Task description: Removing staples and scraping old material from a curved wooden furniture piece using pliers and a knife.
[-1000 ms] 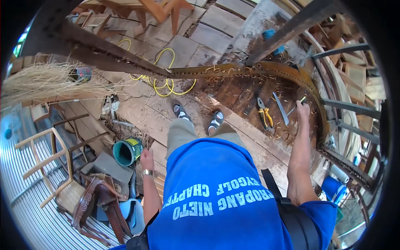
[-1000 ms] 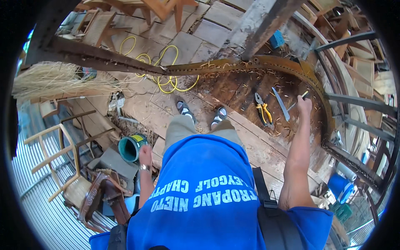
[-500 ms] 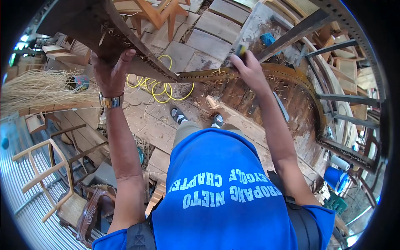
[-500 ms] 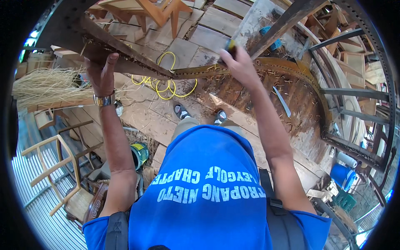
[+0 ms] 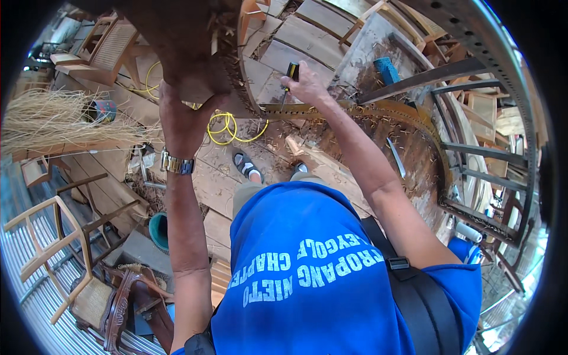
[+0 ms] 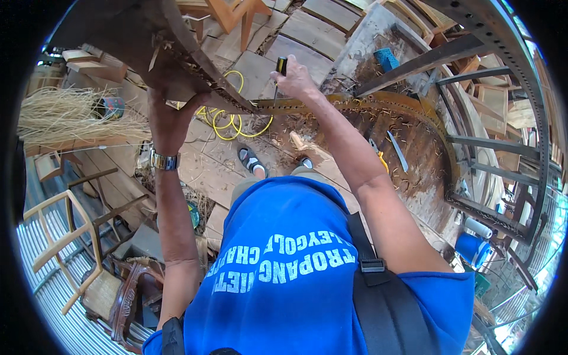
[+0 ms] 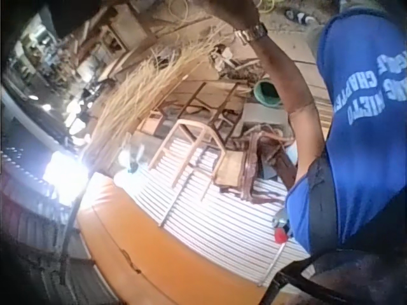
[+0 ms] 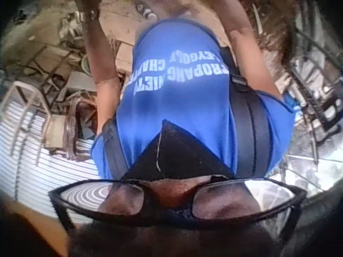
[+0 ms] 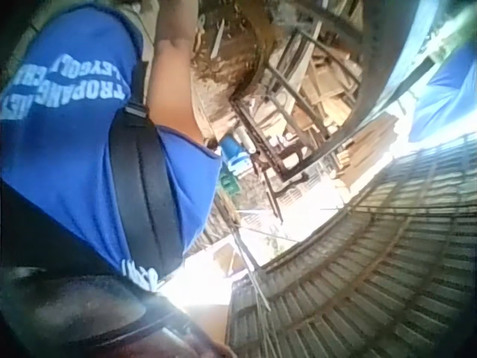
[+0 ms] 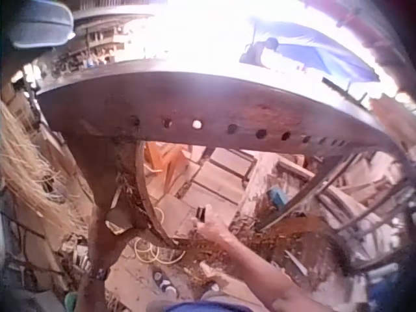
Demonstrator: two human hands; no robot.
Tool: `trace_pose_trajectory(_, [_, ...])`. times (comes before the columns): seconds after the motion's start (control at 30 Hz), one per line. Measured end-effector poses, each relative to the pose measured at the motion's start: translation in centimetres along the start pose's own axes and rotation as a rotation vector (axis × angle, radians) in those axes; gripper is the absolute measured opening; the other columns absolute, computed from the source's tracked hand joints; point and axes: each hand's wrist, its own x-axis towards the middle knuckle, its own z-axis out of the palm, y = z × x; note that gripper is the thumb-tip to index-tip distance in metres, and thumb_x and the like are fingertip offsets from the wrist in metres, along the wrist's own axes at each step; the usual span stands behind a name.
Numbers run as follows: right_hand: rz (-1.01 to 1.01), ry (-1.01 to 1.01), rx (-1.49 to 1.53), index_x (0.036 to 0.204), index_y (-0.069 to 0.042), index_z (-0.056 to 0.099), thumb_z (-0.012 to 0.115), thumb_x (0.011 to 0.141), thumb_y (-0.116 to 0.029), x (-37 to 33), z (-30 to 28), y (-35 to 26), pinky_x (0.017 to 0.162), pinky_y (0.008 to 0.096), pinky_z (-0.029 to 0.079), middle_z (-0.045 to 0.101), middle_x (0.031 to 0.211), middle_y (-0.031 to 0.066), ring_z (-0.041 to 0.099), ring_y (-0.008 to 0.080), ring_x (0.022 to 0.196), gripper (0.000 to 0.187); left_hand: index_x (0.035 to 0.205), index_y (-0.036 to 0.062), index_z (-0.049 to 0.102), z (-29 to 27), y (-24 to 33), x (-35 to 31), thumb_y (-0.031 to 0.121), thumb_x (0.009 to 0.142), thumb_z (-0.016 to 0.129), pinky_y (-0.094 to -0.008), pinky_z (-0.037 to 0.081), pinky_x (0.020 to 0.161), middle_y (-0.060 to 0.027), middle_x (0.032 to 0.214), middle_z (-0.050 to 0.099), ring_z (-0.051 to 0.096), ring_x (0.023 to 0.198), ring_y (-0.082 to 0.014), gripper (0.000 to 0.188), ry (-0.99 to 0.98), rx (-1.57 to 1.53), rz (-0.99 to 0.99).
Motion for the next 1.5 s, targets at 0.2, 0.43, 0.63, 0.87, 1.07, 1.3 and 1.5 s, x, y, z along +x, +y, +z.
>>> trace_pose_trajectory(0.2, [-0.022,-0.057,-0.109,0.106,0.002,0.051,0.076,0.084,-0.037,0.4,0.6,0.1,0.082,0.0529,0.053,0.067,0.096,0.0320,0.067,0.0484,0.096,0.051,0.117,0.0064,0.062,-0.3,0.7,0.3,0.014,0.068,0.092,-0.0399,0.048,0.098,-0.0091,0.115,0.067,0.063,0.109,-0.0252,0.058,-0.032,0.069,-0.011])
trace_pose_trajectory(0.43, [0.117,-0.271,0.020,0.107,0.001,0.052,0.075,0.084,-0.037,3.0,2.0,0.8,0.083,0.0476,0.056,0.070,0.098,0.0278,0.070,0.0440,0.095,0.050,0.122,0.0041,0.057,0.0,0.2,0.3,0.022,0.065,0.093,-0.0437,0.047,0.097,-0.0148,0.119,0.062,0.059,0.112,-0.0320,0.069,-0.015,0.062,0.012])
trace_pose_trajectory(0.63, [0.239,-0.462,0.065,0.110,0.001,0.052,0.080,0.080,-0.031,4.4,1.2,-0.3,0.077,0.0427,0.059,0.070,0.096,0.0229,0.072,0.0336,0.090,0.052,0.127,0.0020,0.053,0.0,-0.1,0.1,0.029,0.063,0.094,-0.0464,0.047,0.095,-0.0191,0.120,0.060,0.057,0.112,-0.0375,0.081,-0.030,0.078,0.012])
trace_pose_trajectory(0.87, [0.036,-0.186,-0.282,0.133,-0.011,0.045,0.069,0.084,-0.029,5.1,2.3,-1.1,0.098,0.0462,0.050,0.067,0.122,0.0222,0.065,0.0371,0.115,0.057,0.123,0.0027,0.056,-0.4,0.5,0.9,0.027,0.066,0.093,-0.0447,0.047,0.096,-0.0169,0.119,0.063,0.060,0.112,-0.0352,0.072,-0.075,0.001,0.032])
trace_pose_trajectory(1.07, [0.178,0.324,-0.121,0.121,0.001,0.054,0.065,0.086,-0.029,5.6,-0.5,-1.7,0.094,0.0465,0.053,0.069,0.111,0.0263,0.066,0.0413,0.110,0.048,0.120,0.0026,0.060,-0.6,0.2,1.3,0.028,0.067,0.093,-0.0436,0.048,0.096,-0.0168,0.118,0.064,0.061,0.110,-0.0340,0.068,-0.055,0.011,0.095])
trace_pose_trajectory(1.3, [-0.071,0.500,0.451,0.108,0.001,0.054,0.080,0.083,-0.028,4.7,-8.5,-4.4,0.061,0.0338,0.053,0.066,0.086,0.0126,0.066,0.0209,0.071,0.047,0.108,0.0025,0.068,-2.3,-1.4,3.0,0.025,0.066,0.094,-0.0398,0.053,0.083,-0.0124,0.104,0.072,0.069,0.095,-0.0286,0.054,-0.273,-0.013,0.106])
trace_pose_trajectory(1.5, [0.407,0.020,1.268,0.103,-0.001,0.061,0.070,0.094,-0.016,-10.7,3.4,-2.6,0.061,0.0260,0.054,0.067,0.081,0.0071,0.064,0.0149,0.064,0.019,0.099,0.0038,0.074,-2.9,-2.4,5.1,0.017,0.070,0.093,-0.0289,0.055,0.077,-0.0027,0.091,0.078,0.071,0.083,-0.0120,0.037,-0.562,-0.313,-0.027])
